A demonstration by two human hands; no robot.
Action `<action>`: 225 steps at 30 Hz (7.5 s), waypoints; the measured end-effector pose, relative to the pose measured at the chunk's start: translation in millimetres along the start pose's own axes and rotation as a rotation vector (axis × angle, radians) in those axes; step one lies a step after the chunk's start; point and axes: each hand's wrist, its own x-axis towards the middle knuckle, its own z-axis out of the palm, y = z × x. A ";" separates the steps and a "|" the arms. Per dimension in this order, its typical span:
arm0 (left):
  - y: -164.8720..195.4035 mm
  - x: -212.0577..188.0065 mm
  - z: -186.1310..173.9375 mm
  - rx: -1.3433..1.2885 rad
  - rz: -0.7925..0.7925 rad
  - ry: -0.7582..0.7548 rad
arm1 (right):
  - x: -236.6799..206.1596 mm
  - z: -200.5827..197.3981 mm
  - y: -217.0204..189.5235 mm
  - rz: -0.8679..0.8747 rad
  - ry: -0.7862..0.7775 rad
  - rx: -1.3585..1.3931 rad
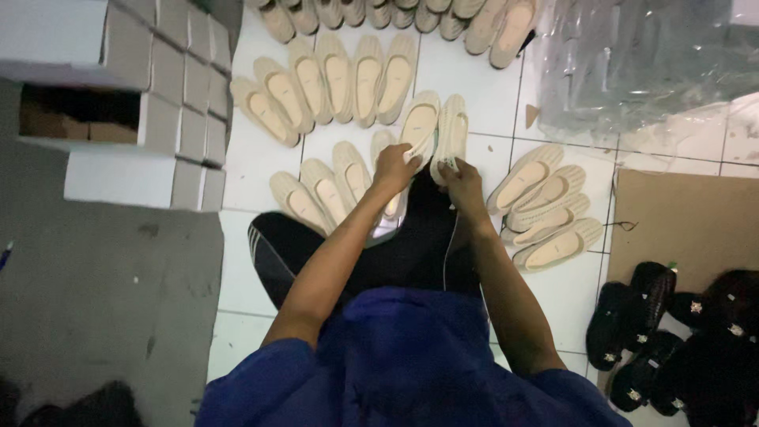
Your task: The person sits on the tiled floor among many slip-on shoes, picks up shoes one at a time, checks the insoles, matches them into pairs, and lays the pairs out in rows on the floor. They occasionally turn a shoe over to view its sole before placing it with its match.
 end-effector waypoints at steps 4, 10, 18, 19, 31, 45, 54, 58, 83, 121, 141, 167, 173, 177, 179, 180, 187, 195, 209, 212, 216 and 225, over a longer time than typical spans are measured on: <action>17.8 47.7 8.8 0.036 0.023 0.045 | 46.7 14.2 -9.8 -0.668 0.242 -0.379; -26.2 6.9 6.2 -0.033 0.015 0.116 | 31.2 19.0 2.8 -0.444 0.037 -0.391; -141.1 -126.0 -46.3 0.318 -0.274 0.546 | -61.2 -19.4 69.4 -0.300 0.345 -0.243; -148.7 -126.5 -49.1 0.202 -0.418 0.563 | -66.4 -21.4 78.8 -0.286 0.356 -0.179; -167.5 -106.0 -65.2 -0.673 -0.926 0.739 | -65.5 -22.5 94.8 -0.334 0.308 -0.257; -169.1 -117.1 -58.6 -0.861 -0.567 0.537 | -43.0 -39.3 40.1 -0.376 -0.068 -0.556; -157.8 -114.1 -64.7 -0.874 -0.626 0.579 | -37.7 -38.5 35.9 -0.331 -0.065 -0.512; -156.5 -113.2 -62.8 -0.769 -0.630 0.539 | -45.9 -45.1 45.8 -0.117 0.010 -0.302; -175.4 -222.5 -128.0 0.085 -0.417 0.547 | -41.2 -84.9 128.0 -0.169 0.434 -1.027; -183.9 -239.7 -129.0 0.328 -0.554 0.593 | -21.1 169.9 -68.8 -0.889 -0.607 -0.643; -191.3 -216.8 -141.1 0.364 -0.793 0.416 | 24.7 244.7 -101.1 -0.903 -0.324 -0.273; -202.1 -203.3 -116.4 0.464 -0.726 0.224 | -81.2 -110.8 173.2 0.216 0.247 -0.811; -205.3 -202.2 -118.4 0.466 -0.720 0.279 | -34.9 -146.7 94.3 0.170 0.198 -0.864; -202.7 -200.2 -120.5 0.477 -0.706 0.305 | -19.0 -118.4 3.9 0.104 0.044 -0.647; -199.9 -198.8 -122.9 0.459 -0.720 0.319 | 1.1 -82.0 -34.7 0.000 -0.053 -0.558; -198.4 -197.8 -124.4 0.445 -0.737 0.323 | 16.4 -59.2 -51.6 -0.210 -0.095 -0.626; -186.6 -195.5 -136.4 0.419 -0.757 0.333 | 109.9 124.2 -122.8 -0.717 -0.131 -0.723; -184.1 -192.0 -143.0 0.438 -0.777 0.334 | 98.9 229.3 -130.3 -0.670 -0.316 -0.890; -174.0 -197.1 -136.0 0.434 -0.709 0.316 | -57.4 172.0 20.4 -0.215 -0.564 -0.884; -166.4 -211.1 -124.9 0.516 -0.516 0.381 | -67.3 172.9 45.3 -0.402 -0.626 -1.018; -160.9 -208.5 -109.5 0.229 -0.323 0.486 | -70.8 173.5 38.9 -0.410 -0.548 -0.989; -111.8 -145.1 -69.2 -0.273 -0.799 0.418 | -69.7 162.8 -6.5 -0.223 -0.398 -1.088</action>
